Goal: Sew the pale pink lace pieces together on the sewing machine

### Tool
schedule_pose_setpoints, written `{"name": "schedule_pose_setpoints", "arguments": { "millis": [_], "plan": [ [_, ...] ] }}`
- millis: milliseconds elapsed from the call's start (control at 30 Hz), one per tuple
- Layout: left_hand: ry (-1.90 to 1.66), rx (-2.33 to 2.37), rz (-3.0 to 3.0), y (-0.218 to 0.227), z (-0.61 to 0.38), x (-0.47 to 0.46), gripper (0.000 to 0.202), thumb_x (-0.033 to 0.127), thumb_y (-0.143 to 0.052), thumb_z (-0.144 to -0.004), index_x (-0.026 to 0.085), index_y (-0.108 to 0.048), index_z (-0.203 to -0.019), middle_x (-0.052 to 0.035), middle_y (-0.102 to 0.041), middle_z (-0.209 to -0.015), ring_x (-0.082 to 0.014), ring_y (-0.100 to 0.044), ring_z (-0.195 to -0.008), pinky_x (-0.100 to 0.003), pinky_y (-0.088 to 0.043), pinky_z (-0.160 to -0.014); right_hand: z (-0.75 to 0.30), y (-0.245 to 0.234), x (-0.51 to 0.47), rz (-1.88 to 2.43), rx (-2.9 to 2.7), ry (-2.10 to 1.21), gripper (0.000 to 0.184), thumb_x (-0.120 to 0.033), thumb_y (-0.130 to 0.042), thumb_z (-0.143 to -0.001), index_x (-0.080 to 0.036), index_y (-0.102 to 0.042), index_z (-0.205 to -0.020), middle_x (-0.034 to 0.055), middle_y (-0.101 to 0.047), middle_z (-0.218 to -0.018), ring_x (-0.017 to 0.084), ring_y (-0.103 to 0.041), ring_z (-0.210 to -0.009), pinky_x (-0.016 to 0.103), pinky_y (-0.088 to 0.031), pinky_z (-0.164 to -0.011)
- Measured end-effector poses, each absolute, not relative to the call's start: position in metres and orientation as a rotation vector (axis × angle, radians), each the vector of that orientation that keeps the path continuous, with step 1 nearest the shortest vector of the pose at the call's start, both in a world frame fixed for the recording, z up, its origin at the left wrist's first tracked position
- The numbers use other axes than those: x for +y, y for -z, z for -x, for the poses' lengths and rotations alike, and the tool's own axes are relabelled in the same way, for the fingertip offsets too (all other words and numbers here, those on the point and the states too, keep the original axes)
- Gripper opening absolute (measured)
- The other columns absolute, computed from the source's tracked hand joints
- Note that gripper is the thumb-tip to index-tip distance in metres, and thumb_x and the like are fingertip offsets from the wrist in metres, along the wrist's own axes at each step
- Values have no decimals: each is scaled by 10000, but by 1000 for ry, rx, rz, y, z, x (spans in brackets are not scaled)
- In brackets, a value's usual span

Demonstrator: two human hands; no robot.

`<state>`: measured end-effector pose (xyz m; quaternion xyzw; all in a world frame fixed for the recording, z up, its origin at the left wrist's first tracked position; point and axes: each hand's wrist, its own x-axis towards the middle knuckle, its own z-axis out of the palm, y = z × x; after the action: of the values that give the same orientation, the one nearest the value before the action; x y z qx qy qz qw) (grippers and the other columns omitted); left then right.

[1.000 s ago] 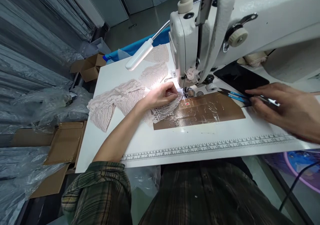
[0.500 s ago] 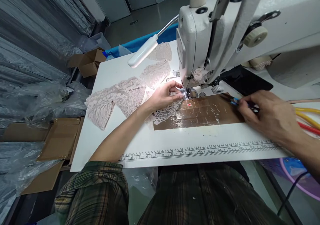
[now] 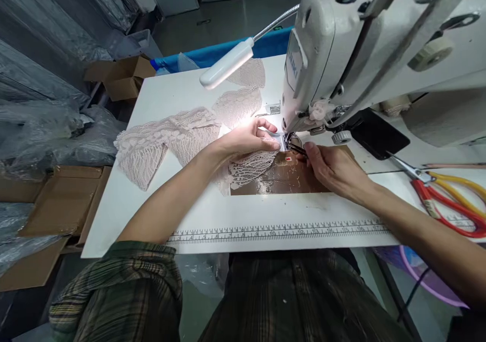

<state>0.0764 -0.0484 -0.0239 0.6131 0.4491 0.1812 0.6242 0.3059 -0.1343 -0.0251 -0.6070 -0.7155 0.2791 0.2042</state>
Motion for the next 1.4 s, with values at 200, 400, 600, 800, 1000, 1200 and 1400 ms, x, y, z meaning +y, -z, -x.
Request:
{"name": "schedule_pose_setpoints", "arguments": {
  "millis": [200,400,600,800,1000,1200,1400],
  "plan": [
    [-448,990,-1320,18,-82,-54,296,46,-742,-845,199,-529,-981,57,-551,-657,-51,-442,-524,-265,-254,-508,-291,27,-123,1832,-2060,-652,566,-537,-250,-1053,-194,-641,-830,77,-630,-673,180,-546,-607,307,-336,-634],
    [-433,977,-1348,23,-79,-53,339,83,-737,-803,212,-520,-1031,36,-593,-704,-103,-541,-618,-297,-353,-573,-284,30,-120,1900,-2088,-575,524,-506,-279,-1045,-188,-654,-865,98,-667,-763,188,-530,-629,305,-298,-625],
    [-453,973,-1418,30,-79,-50,312,140,-744,-824,212,-515,-1022,20,-587,-681,-119,-566,-637,-325,-387,-593,-278,27,-118,1889,-2065,-626,506,-511,-302,-1027,-186,-636,-830,67,-615,-698,151,-446,-580,291,-296,-612],
    [-437,1036,-1391,30,-80,-50,324,133,-739,-819,215,-511,-1034,31,-567,-689,-111,-537,-598,-323,-347,-568,-274,25,-117,1932,-2051,-638,484,-519,-348,-999,-181,-671,-874,96,-678,-785,173,-524,-636,295,-312,-625],
    [-429,1047,-1341,25,-81,-52,344,129,-772,-799,208,-524,-1024,44,-532,-683,-92,-478,-563,-318,-308,-563,-271,23,-118,2011,-2044,-629,477,-525,-347,-1014,-187,-668,-909,106,-712,-842,201,-581,-682,307,-318,-626],
    [-445,1037,-1339,26,-82,-53,385,121,-817,-757,220,-516,-976,31,-554,-716,-99,-492,-593,-310,-323,-582,-264,26,-117,2070,-2068,-532,493,-528,-324,-1034,-183,-650,-900,117,-714,-845,216,-595,-698,313,-288,-615],
    [-419,1033,-1536,16,-80,-52,297,194,-721,-834,215,-522,-1053,-10,-637,-850,-136,-596,-728,-307,-429,-657,-281,23,-122,1925,-2033,-740,578,-588,-272,-1027,-189,-683,-944,83,-680,-746,190,-570,-646,303,-348,-630]
  ]
}}
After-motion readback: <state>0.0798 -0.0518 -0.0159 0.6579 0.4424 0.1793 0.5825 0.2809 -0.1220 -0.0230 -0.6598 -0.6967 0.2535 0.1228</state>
